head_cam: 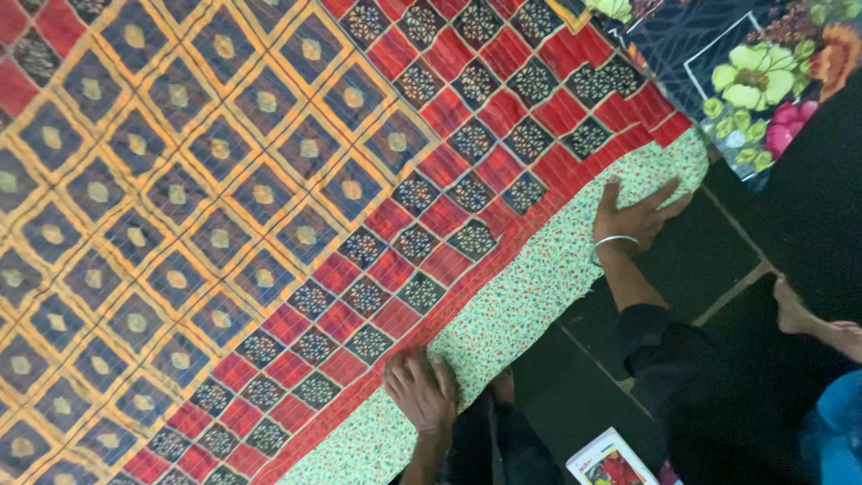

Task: The person smooths a large patterned bedspread on the floor with both hands, repeatedly pressing and rubbing the surface to flatten it. They briefly fold a section of a floral-patterned fabric and then continue smoothing the main bedspread.

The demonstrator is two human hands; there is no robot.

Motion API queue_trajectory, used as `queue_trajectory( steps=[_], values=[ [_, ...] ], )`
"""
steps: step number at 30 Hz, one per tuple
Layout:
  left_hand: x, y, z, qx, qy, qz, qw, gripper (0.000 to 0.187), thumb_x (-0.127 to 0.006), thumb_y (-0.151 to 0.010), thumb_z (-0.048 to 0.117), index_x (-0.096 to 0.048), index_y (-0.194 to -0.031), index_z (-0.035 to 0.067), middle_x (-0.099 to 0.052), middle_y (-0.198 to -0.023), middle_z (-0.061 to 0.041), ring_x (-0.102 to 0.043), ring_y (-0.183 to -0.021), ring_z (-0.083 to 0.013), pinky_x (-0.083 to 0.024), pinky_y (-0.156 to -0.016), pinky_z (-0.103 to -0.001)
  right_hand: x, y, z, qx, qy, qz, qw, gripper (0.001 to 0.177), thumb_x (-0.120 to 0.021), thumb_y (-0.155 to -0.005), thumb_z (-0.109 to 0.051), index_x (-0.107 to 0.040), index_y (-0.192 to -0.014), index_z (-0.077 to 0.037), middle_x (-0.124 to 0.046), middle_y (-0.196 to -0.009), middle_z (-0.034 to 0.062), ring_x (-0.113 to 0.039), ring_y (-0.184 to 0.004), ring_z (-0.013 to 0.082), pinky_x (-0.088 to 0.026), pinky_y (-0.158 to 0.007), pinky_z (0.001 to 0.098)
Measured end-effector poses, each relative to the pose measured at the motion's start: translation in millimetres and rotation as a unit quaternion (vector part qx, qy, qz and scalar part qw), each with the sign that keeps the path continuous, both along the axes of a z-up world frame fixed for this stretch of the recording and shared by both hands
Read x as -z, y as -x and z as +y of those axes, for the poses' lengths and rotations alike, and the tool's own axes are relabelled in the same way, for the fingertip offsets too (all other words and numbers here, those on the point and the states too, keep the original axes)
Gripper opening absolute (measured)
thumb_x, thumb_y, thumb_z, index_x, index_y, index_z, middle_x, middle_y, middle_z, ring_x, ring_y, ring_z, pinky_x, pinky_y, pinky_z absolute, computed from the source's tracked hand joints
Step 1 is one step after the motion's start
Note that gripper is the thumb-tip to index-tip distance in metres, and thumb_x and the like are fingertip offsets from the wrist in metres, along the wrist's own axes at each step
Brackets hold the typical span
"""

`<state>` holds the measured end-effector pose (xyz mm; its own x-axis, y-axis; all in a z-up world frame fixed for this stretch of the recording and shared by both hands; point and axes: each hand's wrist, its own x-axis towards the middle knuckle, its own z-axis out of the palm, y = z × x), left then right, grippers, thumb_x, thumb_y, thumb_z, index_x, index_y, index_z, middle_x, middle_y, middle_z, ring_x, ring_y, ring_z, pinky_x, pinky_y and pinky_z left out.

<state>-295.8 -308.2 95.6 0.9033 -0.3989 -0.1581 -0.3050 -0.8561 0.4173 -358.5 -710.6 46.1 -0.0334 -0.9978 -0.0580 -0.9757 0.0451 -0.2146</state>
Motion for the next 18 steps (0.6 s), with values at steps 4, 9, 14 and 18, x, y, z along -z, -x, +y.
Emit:
queue_trajectory(
  steps=[4, 9, 14, 18],
  values=[
    [20.5, -72.5, -63.5, 0.009, 0.115, -0.022, 0.993, 0.038, -0.064, -0.096, 0.035, -0.063, -0.119, 0.004, -0.052, -0.129, -0.022, -0.047, -0.127, -0.0427, -0.034, -0.108, -0.059, -3.7, 5.0, 1.2, -0.023, 0.071, -0.037, 0.997, 0.108, -0.072, -0.103, -0.063, -0.007, -0.167, -0.005, -0.011, -0.162, 0.0371, -0.052, -0.130, 0.0574, -0.051, -0.101, 0.0611],
    [66.7, -223.3, -155.5, 0.041, 0.096, -0.086, 0.991, 0.042, -0.061, -0.103, 0.033, -0.059, -0.131, 0.003, -0.049, -0.139, -0.024, -0.042, -0.135, -0.0433, -0.032, -0.115, -0.059, -2.3, 0.9, -3.4, 0.026, 0.019, -0.034, 0.999, 0.109, -0.069, -0.098, -0.064, -0.006, -0.166, -0.008, -0.017, -0.161, 0.0356, -0.053, -0.129, 0.0583, -0.050, -0.100, 0.0627],
    [91.7, -279.9, -216.4, 0.046, 0.008, -0.162, 0.986, 0.050, -0.051, -0.106, 0.038, -0.059, -0.141, 0.002, -0.047, -0.144, -0.025, -0.038, -0.138, -0.0454, -0.025, -0.116, -0.061, -9.4, -8.2, -7.0, 0.025, 0.013, -0.062, 0.998, 0.107, -0.069, -0.096, -0.061, -0.009, -0.164, -0.004, -0.019, -0.159, 0.0344, -0.052, -0.126, 0.0585, -0.051, -0.098, 0.0620],
    [118.9, -264.2, -213.8, 0.019, 0.025, -0.212, 0.977, 0.052, -0.044, -0.110, 0.039, -0.058, -0.144, 0.004, -0.048, -0.146, -0.024, -0.038, -0.143, -0.0437, -0.026, -0.121, -0.059, 4.8, 30.1, -24.0, -0.117, 0.070, -0.122, 0.983, 0.093, -0.070, -0.109, -0.048, -0.016, -0.164, 0.003, -0.024, -0.153, 0.0313, -0.047, -0.140, 0.0566, -0.043, -0.116, 0.0580]
  ],
)
